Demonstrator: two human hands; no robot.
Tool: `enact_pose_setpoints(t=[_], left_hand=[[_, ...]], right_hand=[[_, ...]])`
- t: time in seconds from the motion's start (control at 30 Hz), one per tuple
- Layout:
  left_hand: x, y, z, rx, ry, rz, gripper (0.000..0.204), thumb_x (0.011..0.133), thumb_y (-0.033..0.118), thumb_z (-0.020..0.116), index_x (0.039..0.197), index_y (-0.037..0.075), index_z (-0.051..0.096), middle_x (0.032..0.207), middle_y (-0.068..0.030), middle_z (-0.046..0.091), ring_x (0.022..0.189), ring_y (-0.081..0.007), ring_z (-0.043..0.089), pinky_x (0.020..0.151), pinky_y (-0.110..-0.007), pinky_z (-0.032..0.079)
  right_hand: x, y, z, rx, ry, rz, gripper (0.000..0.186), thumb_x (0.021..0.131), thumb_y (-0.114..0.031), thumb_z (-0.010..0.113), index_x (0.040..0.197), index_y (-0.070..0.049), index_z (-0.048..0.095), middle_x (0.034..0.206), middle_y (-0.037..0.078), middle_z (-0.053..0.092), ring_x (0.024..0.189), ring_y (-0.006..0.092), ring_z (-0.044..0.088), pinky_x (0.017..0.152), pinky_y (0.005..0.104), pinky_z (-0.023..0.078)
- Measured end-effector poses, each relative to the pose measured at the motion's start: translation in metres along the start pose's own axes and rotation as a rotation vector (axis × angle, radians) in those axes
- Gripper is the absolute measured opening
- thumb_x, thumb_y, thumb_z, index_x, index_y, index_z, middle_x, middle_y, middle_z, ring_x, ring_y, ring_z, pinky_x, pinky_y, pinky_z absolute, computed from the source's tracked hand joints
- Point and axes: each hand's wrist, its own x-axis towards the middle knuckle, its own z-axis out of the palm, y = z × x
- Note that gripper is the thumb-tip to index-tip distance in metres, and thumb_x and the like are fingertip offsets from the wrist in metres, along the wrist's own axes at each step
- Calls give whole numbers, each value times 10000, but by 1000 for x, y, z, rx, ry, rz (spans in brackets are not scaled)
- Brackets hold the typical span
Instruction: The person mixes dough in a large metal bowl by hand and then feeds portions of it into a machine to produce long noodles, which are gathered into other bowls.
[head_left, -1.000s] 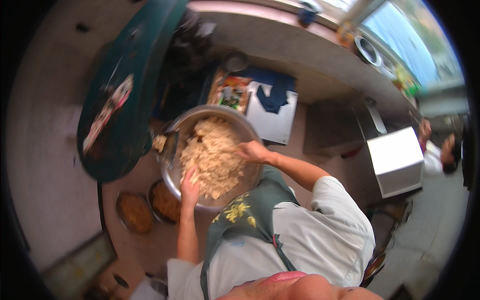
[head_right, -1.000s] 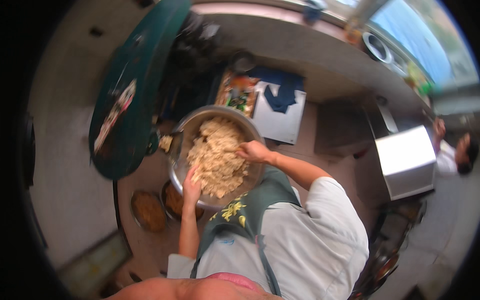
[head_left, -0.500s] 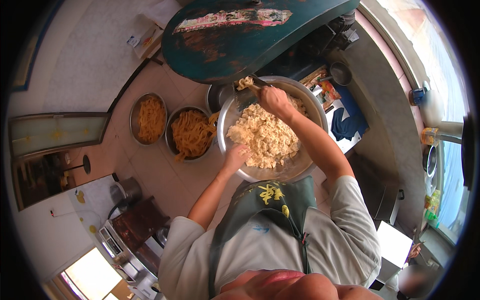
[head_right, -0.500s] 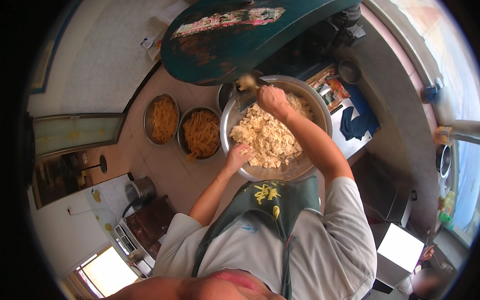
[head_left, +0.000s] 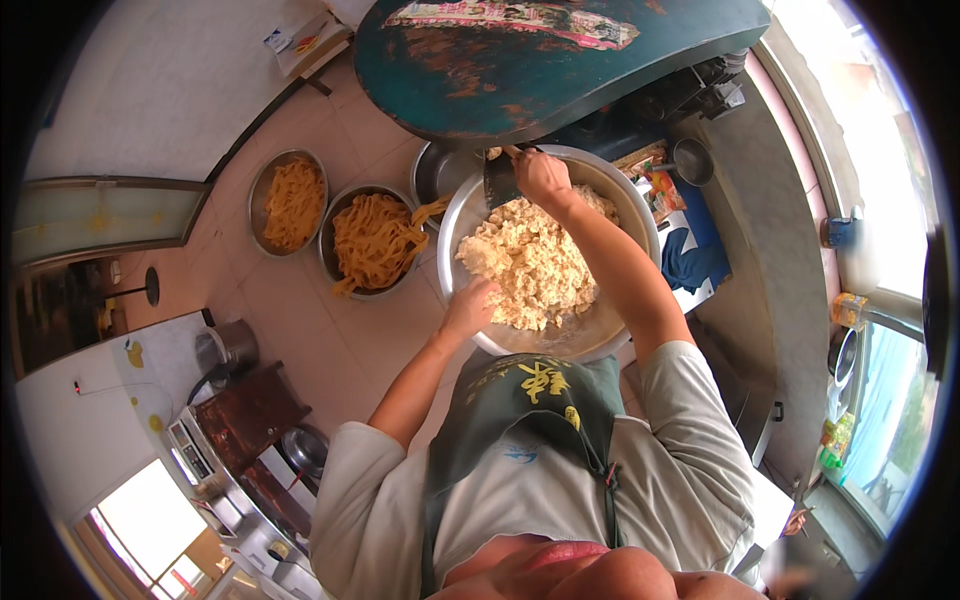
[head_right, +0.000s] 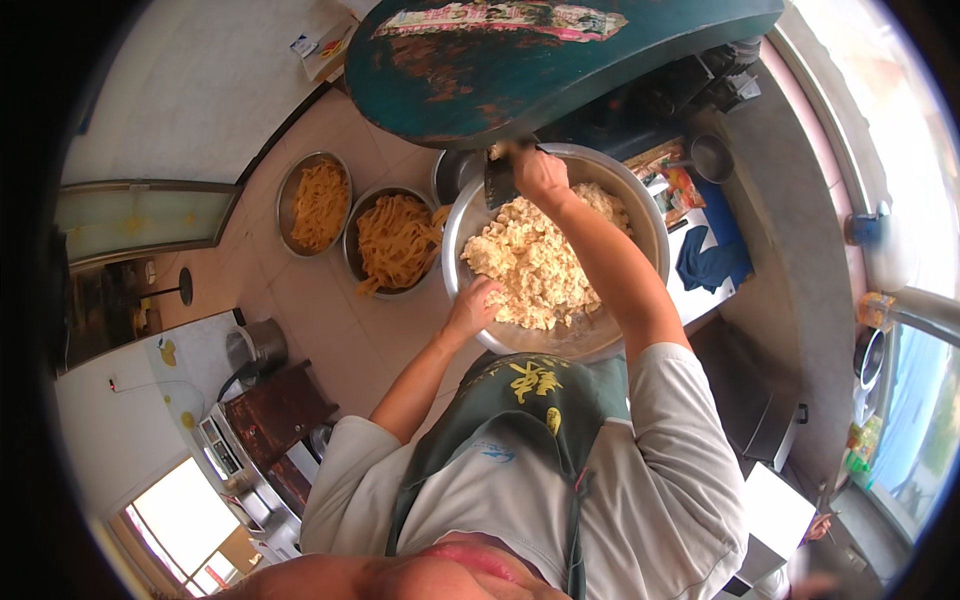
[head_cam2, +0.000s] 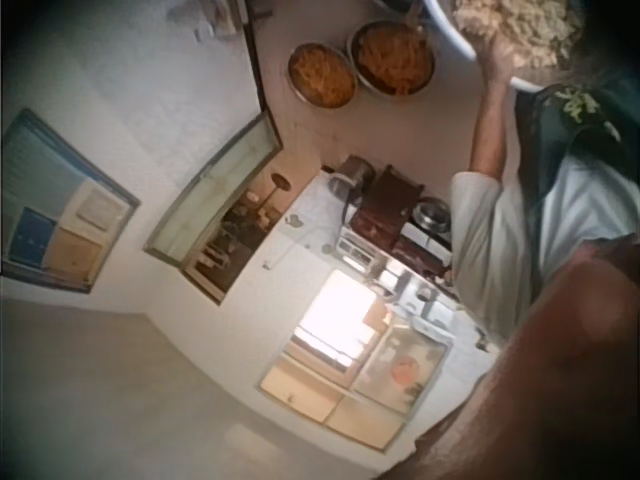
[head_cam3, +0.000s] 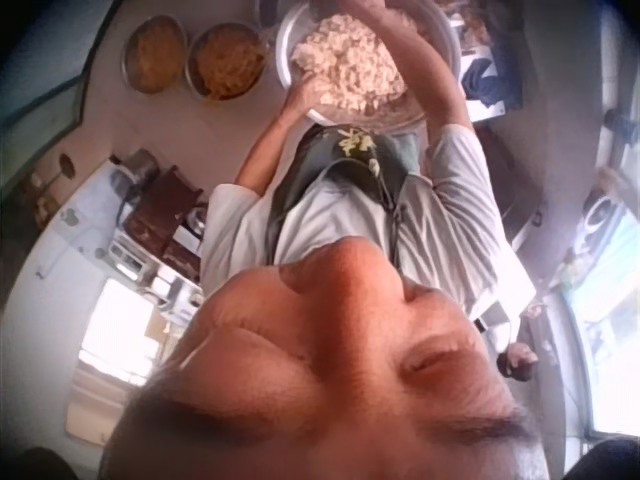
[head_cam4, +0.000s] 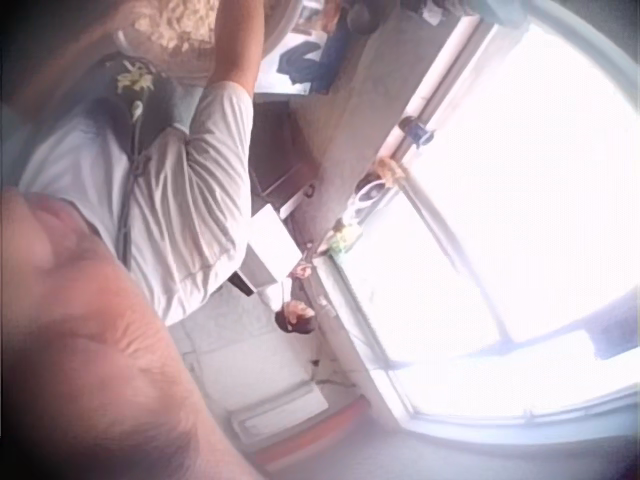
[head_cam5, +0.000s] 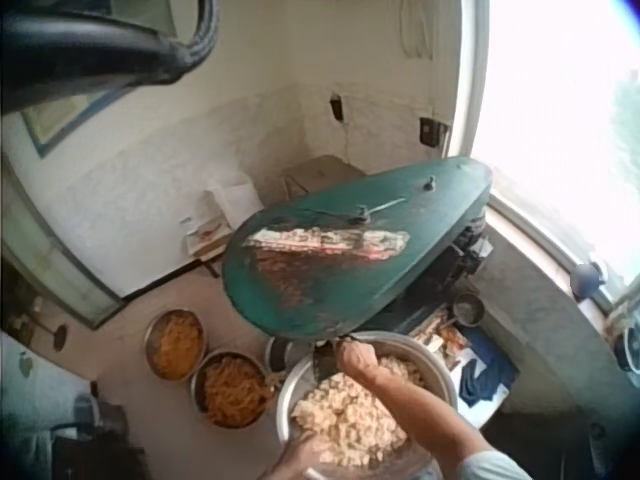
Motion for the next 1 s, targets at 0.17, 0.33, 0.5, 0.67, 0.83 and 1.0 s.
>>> enact_pose_setpoints(t=[0.17,0.33,0.5,0.67,0.83,1.0], left_hand=[[-14,3,4,114,50,21,419,789,148,643,1194,81,561,1043,-162,611,908,-375,629,759,-456,522],[-4,-8,18,135,63,-6,447,805,228,714,1194,86,548,1070,-156,620,906,-378,633,759,-455,524],[-6,-17,21,156,-9,-51,320,806,189,699,1091,124,568,1016,-98,604,882,-367,627,731,-474,512],[-11,-12,20,178,-6,-3,330,803,157,675,1114,126,569,1053,-105,590,925,-364,616,741,-465,515],[-1,27,7,124,93,74,446,820,136,633,1252,109,525,1104,-159,557,964,-370,597,780,-445,522],[84,60,-30,278,149,237,417,831,102,615,1219,0,499,1036,-178,505,934,-296,567,818,-423,518]], right_hand=[[-45,-22,-9,-26,-160,59,433,981,-376,463,948,24,627,808,260,695,815,407,700,740,487,557],[5,-23,-13,4,-42,-1,329,965,-256,442,976,-7,657,853,255,699,805,396,698,706,496,548],[-10,-25,-12,-97,-208,-45,321,947,-239,430,1078,-59,662,868,215,710,814,367,706,723,469,566],[2,-30,-15,-65,-215,19,293,920,-209,489,953,-10,702,910,215,719,858,357,715,737,448,569],[-19,-35,-13,-23,-275,30,320,944,-199,455,1054,-12,690,900,190,725,834,361,714,703,442,572],[7,-9,-22,-58,-161,-124,311,926,-221,484,837,-39,720,875,179,726,824,351,715,726,436,576]])
